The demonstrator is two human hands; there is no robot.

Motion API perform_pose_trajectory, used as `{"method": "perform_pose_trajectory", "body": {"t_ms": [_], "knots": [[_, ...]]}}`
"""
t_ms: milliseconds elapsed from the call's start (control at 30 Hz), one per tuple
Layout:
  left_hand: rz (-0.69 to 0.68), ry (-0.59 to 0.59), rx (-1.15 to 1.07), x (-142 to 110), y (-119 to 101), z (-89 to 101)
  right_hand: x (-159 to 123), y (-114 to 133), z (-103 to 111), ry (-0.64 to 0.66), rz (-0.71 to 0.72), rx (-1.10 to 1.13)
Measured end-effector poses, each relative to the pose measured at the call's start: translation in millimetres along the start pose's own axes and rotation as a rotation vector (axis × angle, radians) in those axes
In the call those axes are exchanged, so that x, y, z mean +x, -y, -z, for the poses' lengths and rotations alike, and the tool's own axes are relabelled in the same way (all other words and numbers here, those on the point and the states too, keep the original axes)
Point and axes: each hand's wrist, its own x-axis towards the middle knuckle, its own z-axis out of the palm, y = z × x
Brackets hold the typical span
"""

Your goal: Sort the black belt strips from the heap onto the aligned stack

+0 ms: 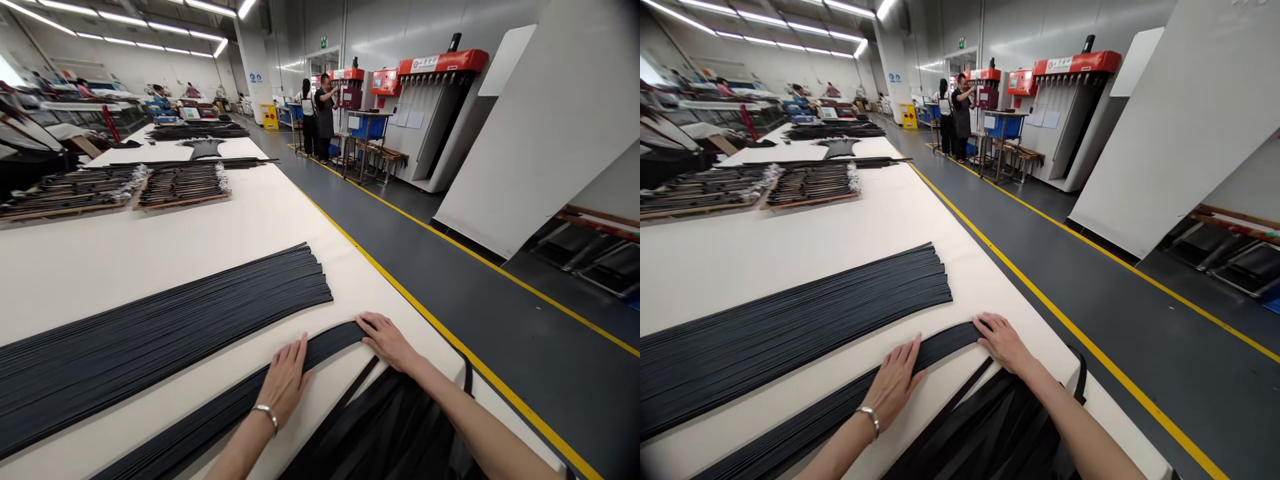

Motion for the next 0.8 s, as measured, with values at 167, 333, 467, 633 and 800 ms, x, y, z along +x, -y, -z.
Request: {"method": "perform_pose_trajectory", "body": {"t_ms": [167,333,467,633,800], "knots": [[0.018,-0.007,0.019,29,-32,-9.1,11,-1,-7,-0.333,-0.523,0.51],[0.019,-0.029,0.009,38,-42,-13.2,32,17,-23,-0.472,-0.705,0.659],[0.024,-0.015,0.013,44,-51,-13.7,40,28,-24,-0.528,-0.722,0.74],[0.035,-0.017,0.05,44,-57,-14.7,46,27,-22,-0.473,-0.669,0.79],[0.044,-0.01,0.063,43,-58,-15.2,52,27,-28,-0.453,-0.595,0.738]]}}
